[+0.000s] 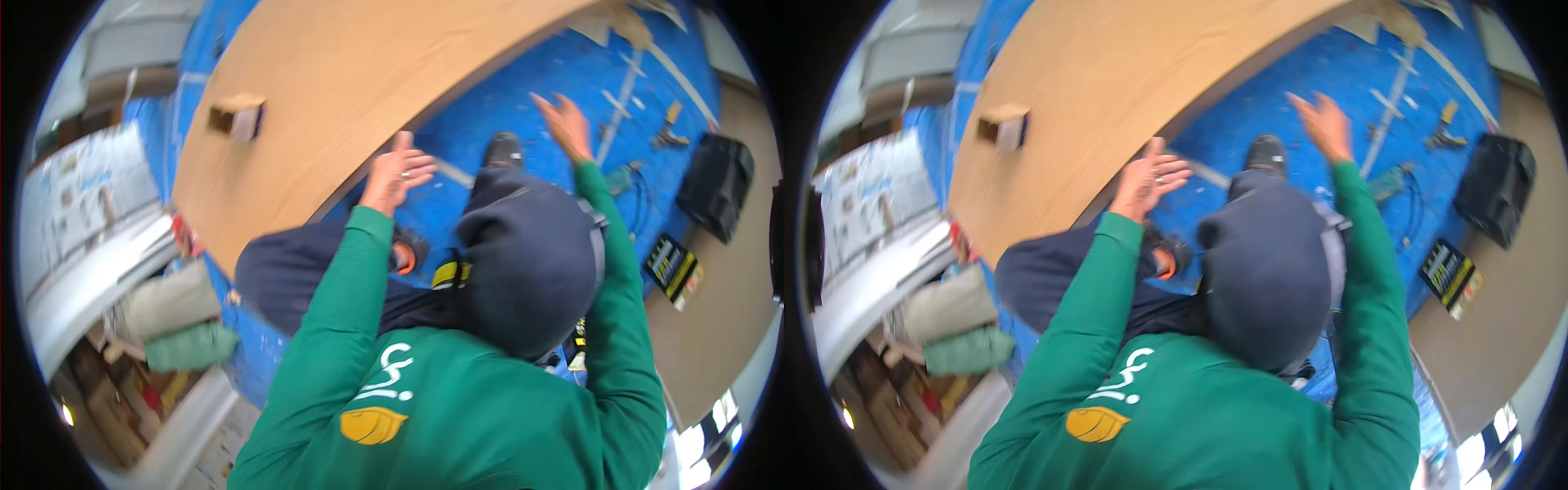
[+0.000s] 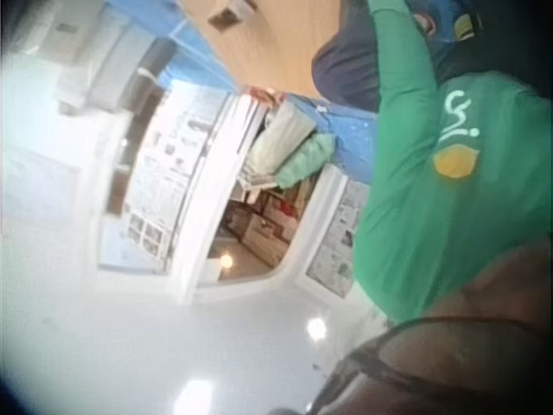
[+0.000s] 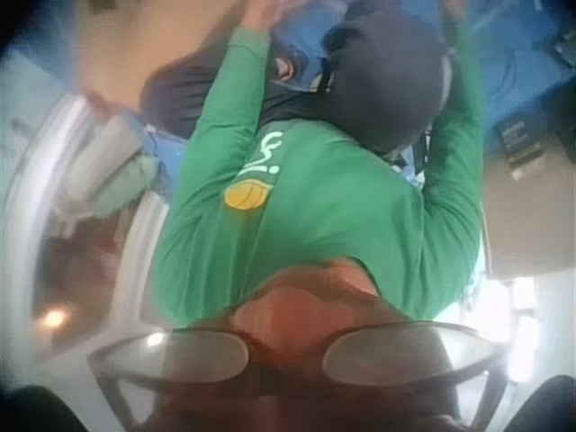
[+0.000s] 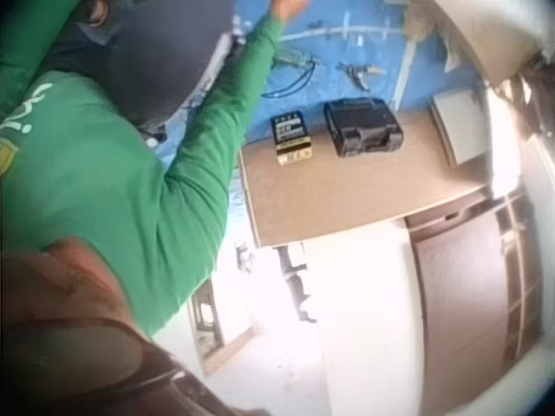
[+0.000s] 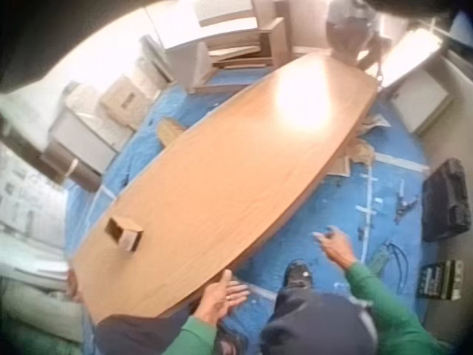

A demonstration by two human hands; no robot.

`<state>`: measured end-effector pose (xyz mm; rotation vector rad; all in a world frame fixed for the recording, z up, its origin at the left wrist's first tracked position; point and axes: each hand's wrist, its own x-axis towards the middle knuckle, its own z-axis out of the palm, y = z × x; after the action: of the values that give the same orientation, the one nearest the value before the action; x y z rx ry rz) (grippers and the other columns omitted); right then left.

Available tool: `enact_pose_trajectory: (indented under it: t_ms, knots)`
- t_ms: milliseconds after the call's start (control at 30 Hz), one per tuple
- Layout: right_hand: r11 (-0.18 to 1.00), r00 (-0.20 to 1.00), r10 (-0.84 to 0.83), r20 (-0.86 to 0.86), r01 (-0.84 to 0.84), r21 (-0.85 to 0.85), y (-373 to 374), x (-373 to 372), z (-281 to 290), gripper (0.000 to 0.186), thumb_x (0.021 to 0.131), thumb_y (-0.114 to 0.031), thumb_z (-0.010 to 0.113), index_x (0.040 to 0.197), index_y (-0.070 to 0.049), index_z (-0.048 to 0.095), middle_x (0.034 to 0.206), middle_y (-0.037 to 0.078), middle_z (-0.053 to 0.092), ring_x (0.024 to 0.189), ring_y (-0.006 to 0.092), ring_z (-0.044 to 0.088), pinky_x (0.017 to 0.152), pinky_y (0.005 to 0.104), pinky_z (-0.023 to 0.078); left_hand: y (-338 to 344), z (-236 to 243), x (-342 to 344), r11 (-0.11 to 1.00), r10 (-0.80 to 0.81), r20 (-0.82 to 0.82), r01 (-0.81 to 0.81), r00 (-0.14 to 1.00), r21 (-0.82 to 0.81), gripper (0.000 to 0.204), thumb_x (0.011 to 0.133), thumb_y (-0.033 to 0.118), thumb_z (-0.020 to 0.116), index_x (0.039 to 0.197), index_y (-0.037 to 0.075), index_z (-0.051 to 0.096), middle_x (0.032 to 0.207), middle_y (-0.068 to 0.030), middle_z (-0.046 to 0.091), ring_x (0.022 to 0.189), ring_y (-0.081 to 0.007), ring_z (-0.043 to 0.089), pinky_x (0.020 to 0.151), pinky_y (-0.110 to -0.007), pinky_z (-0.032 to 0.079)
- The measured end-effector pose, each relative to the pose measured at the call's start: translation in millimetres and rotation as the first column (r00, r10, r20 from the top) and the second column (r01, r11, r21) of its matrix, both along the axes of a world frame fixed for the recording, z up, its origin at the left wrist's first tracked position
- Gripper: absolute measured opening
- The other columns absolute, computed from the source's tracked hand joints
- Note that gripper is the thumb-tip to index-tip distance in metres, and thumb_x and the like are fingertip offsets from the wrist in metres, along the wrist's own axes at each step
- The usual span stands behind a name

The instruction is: The person is securing a curved wooden panel to a cabinet frame using a drill and screws. They take screws from a small box, position them against the wood by hand, and use the drill to drive them through the panel and into the frame while other people hold the panel in place.

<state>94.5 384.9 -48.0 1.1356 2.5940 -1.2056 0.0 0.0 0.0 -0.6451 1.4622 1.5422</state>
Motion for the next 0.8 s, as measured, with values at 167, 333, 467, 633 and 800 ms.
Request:
enact_pose_trajectory:
  t_ms: [167,333,467,633,800]
  knots:
    - [0.872,0.929,-0.278,0.246,0.136,0.471,95.4,201.2,-48.9,0.072,0.091,-0.054,0.075,0.135,0.004,0.068,0.123,0.030,0.074,0.114,0.0455,0.071,0.097,0.0505,0.056,-87.1,13.9,5.5,0.713,-0.502,-0.404,0.101,0.764,-0.694,0.058,0.106,0.028,0.067,0.140,-0.017,0.055,0.129,-0.0336,0.070,0.110,-0.0460,0.075,0.094,-0.051,0.063]
    - [0.936,0.890,-0.238,0.390,0.104,0.336,97.2,234.7,-54.8,0.068,0.092,-0.050,0.076,0.133,0.004,0.069,0.122,0.028,0.074,0.112,0.0423,0.072,0.096,0.0488,0.056,-112.5,-5.7,33.8,-0.024,-0.900,0.032,0.025,0.436,-0.999,0.092,0.088,0.023,0.075,0.162,-0.010,0.032,0.169,-0.0331,0.029,0.162,-0.0482,0.019,0.133,-0.056,0.019]
    - [0.946,0.861,-0.273,0.430,0.160,0.281,97.6,265.1,-54.0,0.065,0.092,-0.047,0.076,0.132,0.004,0.070,0.121,0.026,0.075,0.111,0.0397,0.073,0.095,0.0474,0.057,-91.6,8.1,24.5,0.183,-0.820,-0.080,0.126,0.567,-0.975,0.101,0.085,0.020,0.073,0.168,-0.007,0.020,0.176,-0.0324,0.014,0.164,-0.0494,0.013,0.133,-0.060,0.016]
    - [0.957,0.884,-0.252,0.393,0.169,0.234,103.6,260.0,-43.3,0.062,0.092,-0.044,0.077,0.131,0.004,0.071,0.120,0.024,0.076,0.109,0.0365,0.073,0.095,0.0457,0.057,-105.5,16.2,21.5,0.216,-0.845,-0.078,0.204,0.529,-0.955,0.093,0.091,0.018,0.066,0.169,-0.003,0.020,0.178,-0.0282,0.013,0.164,-0.0491,0.015,0.132,-0.061,0.020]
    - [0.958,0.918,-0.276,0.285,0.238,0.160,96.0,251.0,-19.7,0.058,0.092,-0.040,0.077,0.130,0.004,0.071,0.119,0.021,0.077,0.107,0.0333,0.074,0.094,0.0440,0.057,-112.0,49.2,-34.5,0.206,-0.889,0.016,0.431,0.458,-0.878,0.067,0.085,0.025,0.069,0.148,0.004,0.057,0.152,-0.0241,0.053,0.147,-0.0374,0.048,0.121,-0.052,0.040]
